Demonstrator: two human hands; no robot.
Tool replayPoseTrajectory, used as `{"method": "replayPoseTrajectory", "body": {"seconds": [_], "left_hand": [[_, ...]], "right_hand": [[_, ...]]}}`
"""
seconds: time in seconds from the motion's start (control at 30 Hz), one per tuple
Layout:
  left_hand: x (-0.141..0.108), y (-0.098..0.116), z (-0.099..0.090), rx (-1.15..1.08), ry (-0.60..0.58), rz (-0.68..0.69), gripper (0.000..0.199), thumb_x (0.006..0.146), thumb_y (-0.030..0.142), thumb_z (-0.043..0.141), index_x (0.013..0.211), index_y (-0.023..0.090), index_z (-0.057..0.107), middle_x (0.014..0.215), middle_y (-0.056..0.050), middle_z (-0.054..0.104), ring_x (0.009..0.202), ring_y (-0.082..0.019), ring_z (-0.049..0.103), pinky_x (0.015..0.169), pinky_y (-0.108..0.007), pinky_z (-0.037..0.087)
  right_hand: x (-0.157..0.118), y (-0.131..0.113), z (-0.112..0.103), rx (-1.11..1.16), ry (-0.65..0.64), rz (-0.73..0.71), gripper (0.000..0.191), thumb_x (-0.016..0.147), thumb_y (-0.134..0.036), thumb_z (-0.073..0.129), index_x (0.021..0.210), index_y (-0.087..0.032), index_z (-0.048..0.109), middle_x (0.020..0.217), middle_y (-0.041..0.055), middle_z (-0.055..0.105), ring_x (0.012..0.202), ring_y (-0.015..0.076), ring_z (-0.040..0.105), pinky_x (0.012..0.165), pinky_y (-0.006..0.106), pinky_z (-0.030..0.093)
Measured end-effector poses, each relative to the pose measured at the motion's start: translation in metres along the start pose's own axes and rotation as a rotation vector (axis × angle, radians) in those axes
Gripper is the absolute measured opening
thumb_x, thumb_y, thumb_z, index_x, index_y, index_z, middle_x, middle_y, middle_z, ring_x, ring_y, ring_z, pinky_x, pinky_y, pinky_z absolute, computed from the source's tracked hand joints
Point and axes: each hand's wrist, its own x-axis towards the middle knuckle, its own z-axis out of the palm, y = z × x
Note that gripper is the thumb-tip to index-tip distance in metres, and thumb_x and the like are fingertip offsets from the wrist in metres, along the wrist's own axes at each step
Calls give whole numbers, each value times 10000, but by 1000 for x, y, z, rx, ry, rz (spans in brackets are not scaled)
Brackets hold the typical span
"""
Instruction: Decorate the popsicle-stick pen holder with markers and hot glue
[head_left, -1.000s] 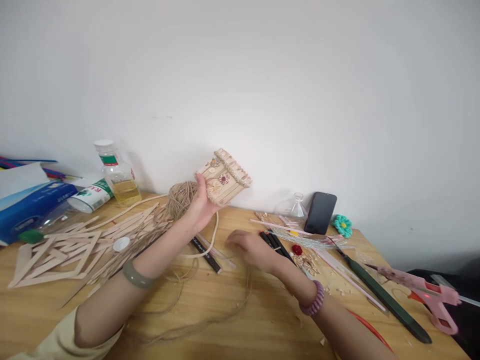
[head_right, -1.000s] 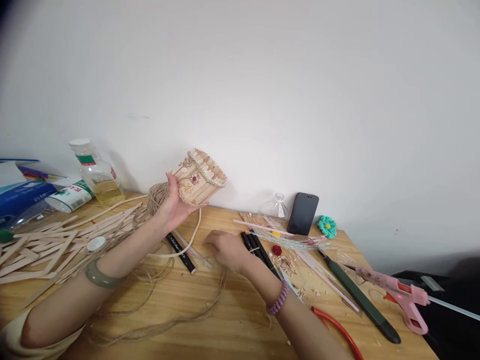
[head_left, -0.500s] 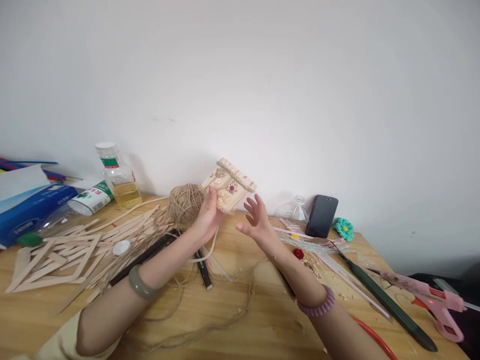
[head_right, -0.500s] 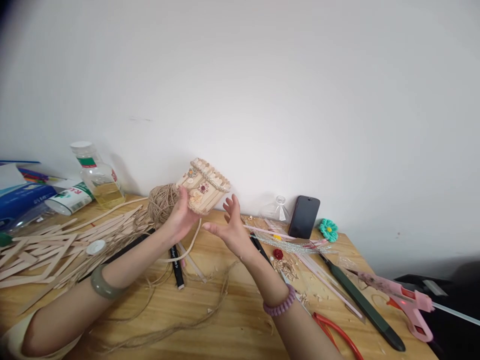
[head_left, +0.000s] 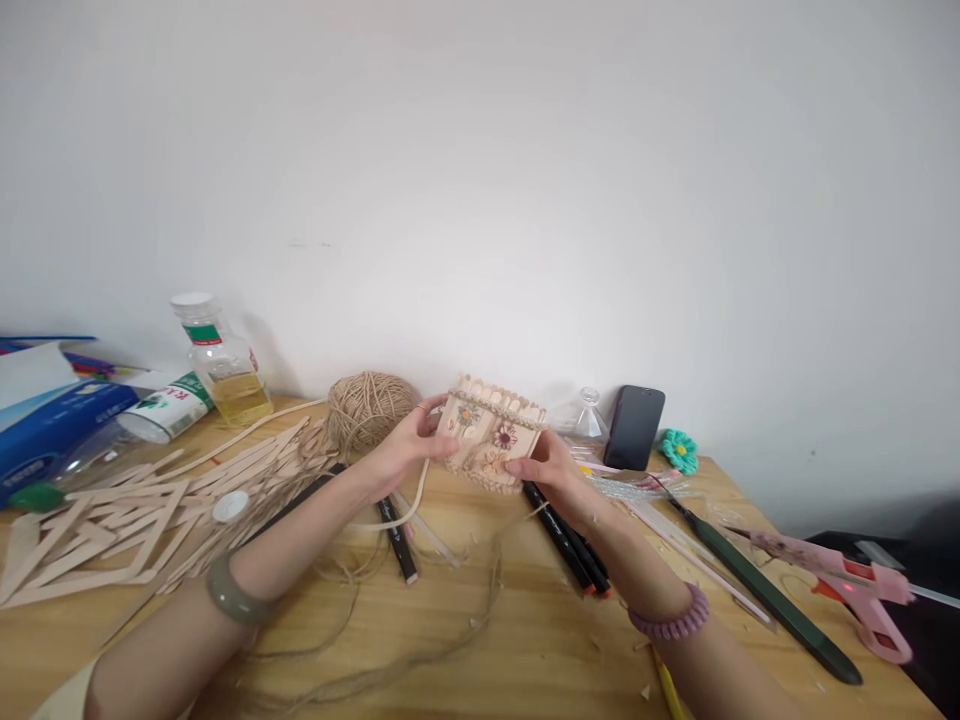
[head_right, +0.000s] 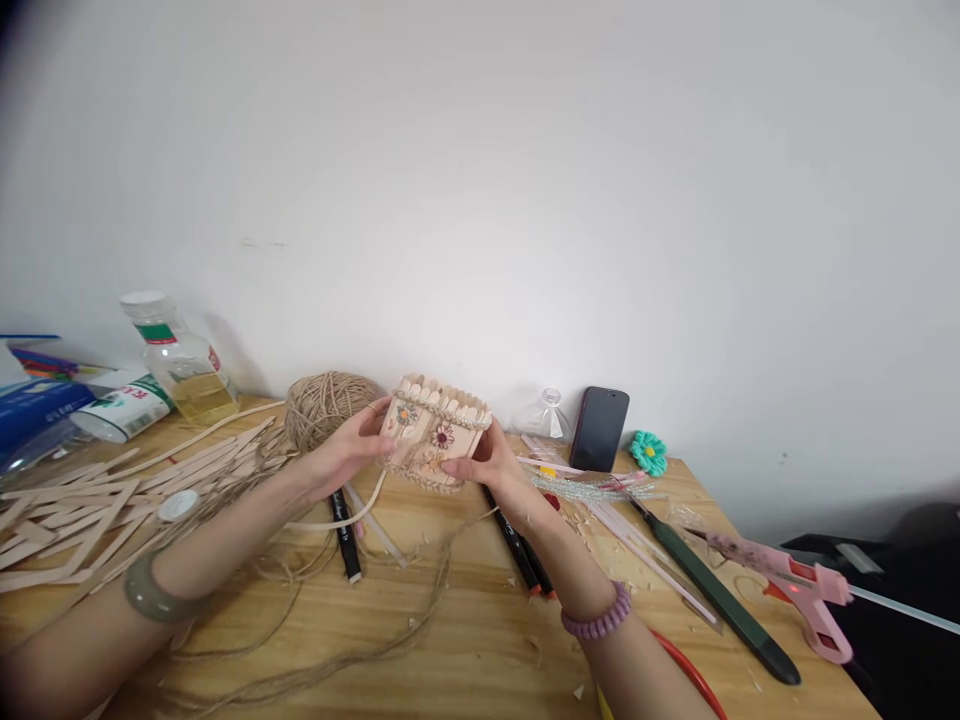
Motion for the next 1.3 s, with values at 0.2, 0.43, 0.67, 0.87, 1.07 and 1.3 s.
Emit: {"method": "replayPoseTrajectory", "body": {"seconds": [0.2, 0.43, 0.67, 0.87, 1.07, 1.3], "left_hand": [[-4, -4, -8, 109, -91, -31, 704, 530, 265, 870, 1136, 225, 515, 1263, -117, 593, 1229, -320, 511, 1035, -482, 386], [-6, -1, -28, 508, -271, 99, 1153, 524, 316, 877, 1441, 268, 180, 1544, -176, 194, 1418, -305, 228, 1141, -506, 189], [-9, -2, -16, 1070, -286, 372, 415, 650, 285, 807, 1041, 300, 667, 1258, -70, 622, 1426, -306, 204, 1121, -613, -41], [-3, -17, -13, 1237, -204, 346, 108, 778, 163, 660, 850, 217, 718, 1139, -101, 701, 1312, -267, 439, 1125, -605, -47], [-4, -8, -4, 1262, -191, 255, 137, 770, 186, 673, 900, 199, 716, 1138, -102, 703, 1336, -274, 403, 1122, -612, -80], [-3, -13, -6, 1187, -184, 228, 107, 797, 284, 672, 879, 236, 722, 1231, -110, 645, 1343, -283, 388, 1109, -630, -78]], "right_hand": [[-8, -2, 3, -22, -99, 59, 564, 623, -204, 789, 1150, -190, 586, 1196, 78, 648, 1174, 290, 551, 1042, 508, 357], [-11, 10, -9, -289, -89, -19, 872, 560, -158, 841, 1318, -237, 419, 1410, 95, 457, 1316, 283, 397, 1115, 487, 232], [-2, 45, -22, -651, -44, -51, 1055, 586, -180, 815, 1444, -245, 203, 1478, 136, 315, 1361, 284, 318, 1129, 474, 190], [-6, 48, -22, -841, 27, -130, 1066, 566, -176, 818, 1442, -170, 211, 1503, 196, 245, 1400, 338, 191, 1135, 533, 115], [-13, 18, -7, -1315, -50, -475, 324, 834, -261, 658, 1136, -194, 561, 1119, 116, 641, 1090, 277, 535, 953, 481, 403], [-4, 18, -4, -1382, -188, -529, 154, 930, -192, 511, 833, -184, 630, 773, 30, 680, 787, 185, 603, 964, 479, 368]]}}
